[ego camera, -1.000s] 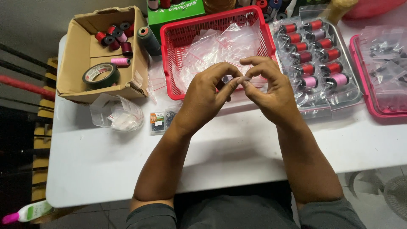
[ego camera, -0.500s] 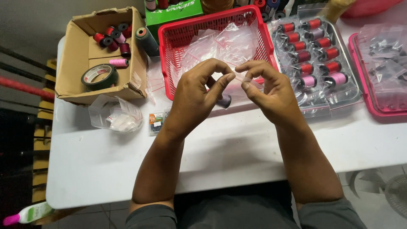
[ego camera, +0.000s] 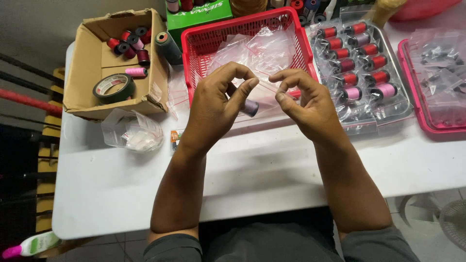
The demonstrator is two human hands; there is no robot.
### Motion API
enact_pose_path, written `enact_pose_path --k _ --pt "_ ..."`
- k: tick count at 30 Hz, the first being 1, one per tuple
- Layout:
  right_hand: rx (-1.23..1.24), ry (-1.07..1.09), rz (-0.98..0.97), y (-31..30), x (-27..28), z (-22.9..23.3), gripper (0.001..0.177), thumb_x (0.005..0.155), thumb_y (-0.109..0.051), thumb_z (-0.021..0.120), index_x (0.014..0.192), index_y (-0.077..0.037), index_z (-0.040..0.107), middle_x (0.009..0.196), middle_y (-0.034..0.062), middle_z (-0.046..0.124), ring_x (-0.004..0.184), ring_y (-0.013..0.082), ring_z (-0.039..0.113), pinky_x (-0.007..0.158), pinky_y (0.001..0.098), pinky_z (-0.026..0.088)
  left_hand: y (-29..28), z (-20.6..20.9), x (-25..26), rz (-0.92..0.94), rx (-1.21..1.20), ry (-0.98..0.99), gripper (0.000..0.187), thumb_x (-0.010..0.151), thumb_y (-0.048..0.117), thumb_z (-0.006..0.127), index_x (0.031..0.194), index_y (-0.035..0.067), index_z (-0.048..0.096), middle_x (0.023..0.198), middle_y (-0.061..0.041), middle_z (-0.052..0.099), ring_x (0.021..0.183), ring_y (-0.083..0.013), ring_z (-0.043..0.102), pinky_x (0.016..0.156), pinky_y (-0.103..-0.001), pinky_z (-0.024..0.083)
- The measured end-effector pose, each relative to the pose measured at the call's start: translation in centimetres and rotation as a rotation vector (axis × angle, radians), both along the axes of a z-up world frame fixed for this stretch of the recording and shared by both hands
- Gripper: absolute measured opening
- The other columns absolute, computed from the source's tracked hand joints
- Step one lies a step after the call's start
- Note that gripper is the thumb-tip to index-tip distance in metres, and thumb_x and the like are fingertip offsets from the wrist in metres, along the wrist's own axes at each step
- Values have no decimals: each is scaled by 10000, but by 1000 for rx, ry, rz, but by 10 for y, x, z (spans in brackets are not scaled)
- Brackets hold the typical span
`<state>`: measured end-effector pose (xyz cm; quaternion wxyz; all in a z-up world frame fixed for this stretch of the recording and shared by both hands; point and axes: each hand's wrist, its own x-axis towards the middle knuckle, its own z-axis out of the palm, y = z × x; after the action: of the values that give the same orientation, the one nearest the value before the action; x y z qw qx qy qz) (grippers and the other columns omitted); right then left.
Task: Packaging small spools of fishing line or thread into individual plastic bags.
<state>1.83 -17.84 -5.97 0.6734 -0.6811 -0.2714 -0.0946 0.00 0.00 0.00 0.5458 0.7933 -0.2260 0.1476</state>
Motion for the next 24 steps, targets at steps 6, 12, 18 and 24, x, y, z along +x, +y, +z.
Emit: enact_pose_path --k 6,12,18,24 --pt "-4 5 9 -1 3 -6 60 840 -44 572 834 -11 523 1067 196 540 1090 284 490 964 401 318 2 -2 2 12 2 -17 80 878 128 568 853 56 591 730 -94 563 467 -177 603 467 -257 459" --pt "-11 10 13 0 2 -5 47 843 -35 560 836 -12 520 1066 196 535 1100 293 489 976 412 311 9 -8 7 22 -17 1 88 885 137 566 861 57 593 735 -90 562 473 -159 591 460 -236 449" --pt "-21 -3 10 -1 4 -7 47 846 -29 556 835 -13 514 1071 194 534 1104 295 488 978 418 310 9 -2 3 32 -12 -11 93 884 138 573 858 51 595 731 -89 558 460 -160 581 445 -241 442" --pt "-27 -1 15 -2 5 -8 55 849 -37 558 836 -11 510 1071 195 531 1106 295 485 985 420 306 11 -6 7 37 -21 -6 92 882 131 575 855 45 596 725 -86 557 454 -146 573 435 -227 437"
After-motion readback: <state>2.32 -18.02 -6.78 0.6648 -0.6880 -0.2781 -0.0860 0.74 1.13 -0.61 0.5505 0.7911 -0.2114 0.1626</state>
